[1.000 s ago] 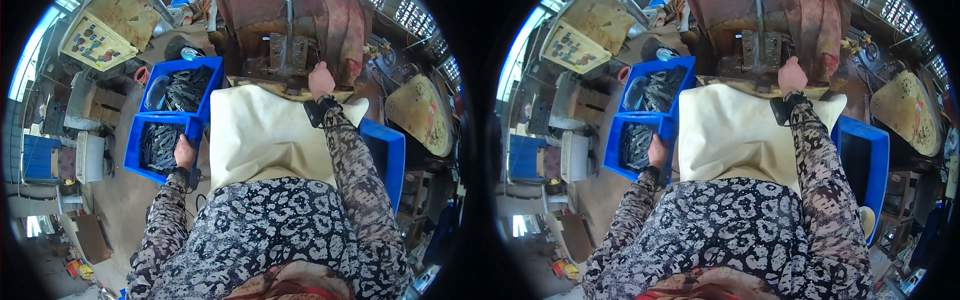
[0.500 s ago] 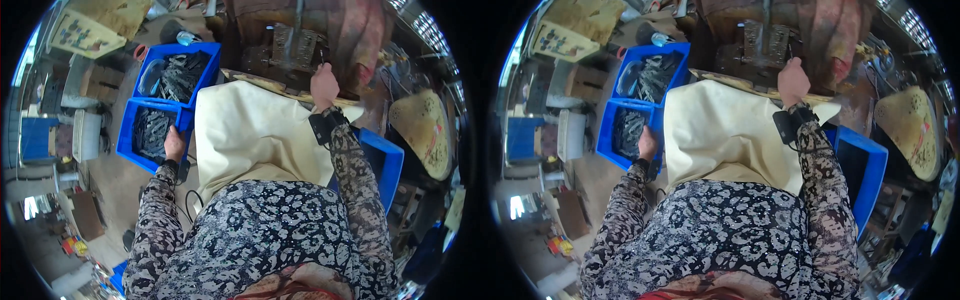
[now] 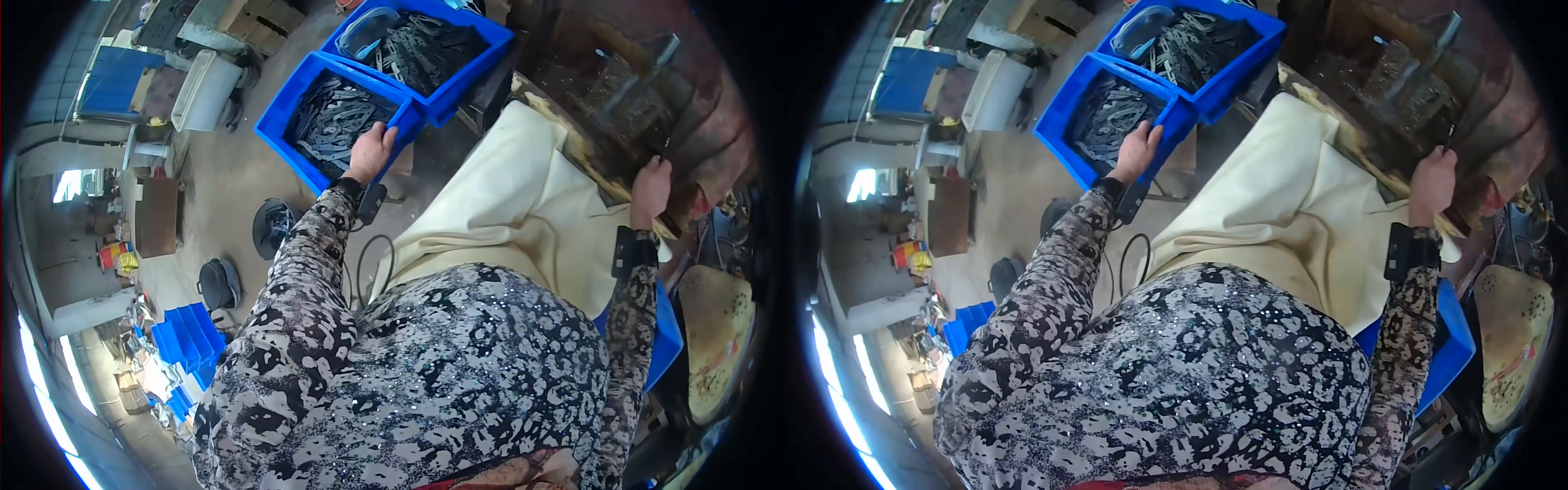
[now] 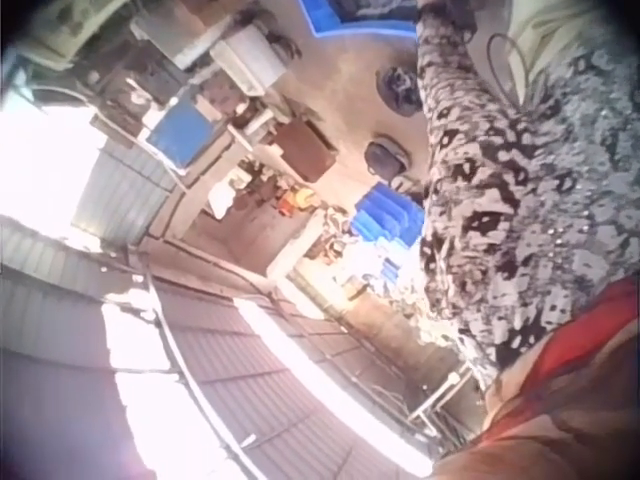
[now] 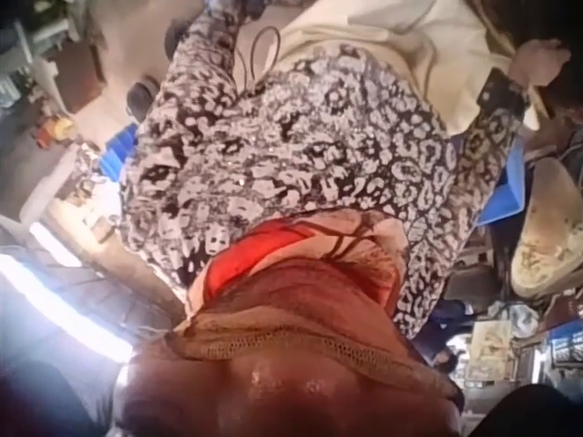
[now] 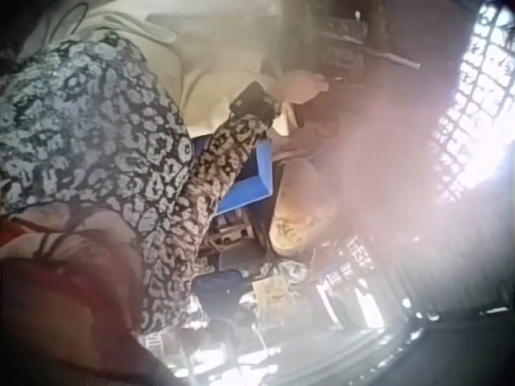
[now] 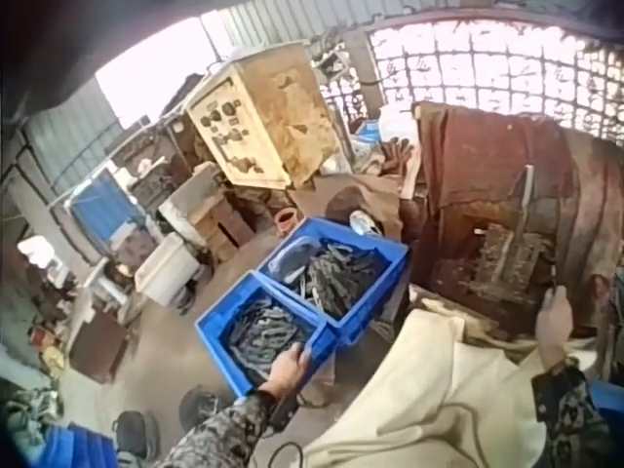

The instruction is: The person picks up a metal piece from a blue bin, places it into a machine, and brushes it. They then remove the piece and place it into a different blue bin.

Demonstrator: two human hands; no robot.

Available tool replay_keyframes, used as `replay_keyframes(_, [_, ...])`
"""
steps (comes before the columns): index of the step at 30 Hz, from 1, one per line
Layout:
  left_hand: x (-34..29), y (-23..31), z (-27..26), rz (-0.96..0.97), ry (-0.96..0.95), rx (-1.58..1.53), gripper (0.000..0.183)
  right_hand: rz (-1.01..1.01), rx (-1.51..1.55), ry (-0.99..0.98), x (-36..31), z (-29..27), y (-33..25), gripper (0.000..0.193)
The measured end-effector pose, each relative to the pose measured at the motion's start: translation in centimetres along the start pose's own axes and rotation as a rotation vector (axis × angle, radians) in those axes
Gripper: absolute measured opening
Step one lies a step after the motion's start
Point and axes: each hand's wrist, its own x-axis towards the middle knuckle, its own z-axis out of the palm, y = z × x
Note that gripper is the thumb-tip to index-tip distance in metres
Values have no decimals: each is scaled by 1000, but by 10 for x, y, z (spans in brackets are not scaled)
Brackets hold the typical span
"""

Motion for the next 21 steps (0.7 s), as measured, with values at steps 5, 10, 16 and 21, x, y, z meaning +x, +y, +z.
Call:
replay_keyframes(5, [27,-58,-6,-52,121,-344,36,-4,17,-44,11,7,19,37])
replay_keyframes(10, [40,-49,-21,-150,134,4,21,23,-42,-58,16,-6,45,38])
replay_keyframes(16, [46,-50,-11,-124,57,303,23,51,-12,-78,8,-19,37,37])
replay_keyframes(21, [51,-53,-5,-117,50,218,20,11,4,-41,12,-19,45,32])
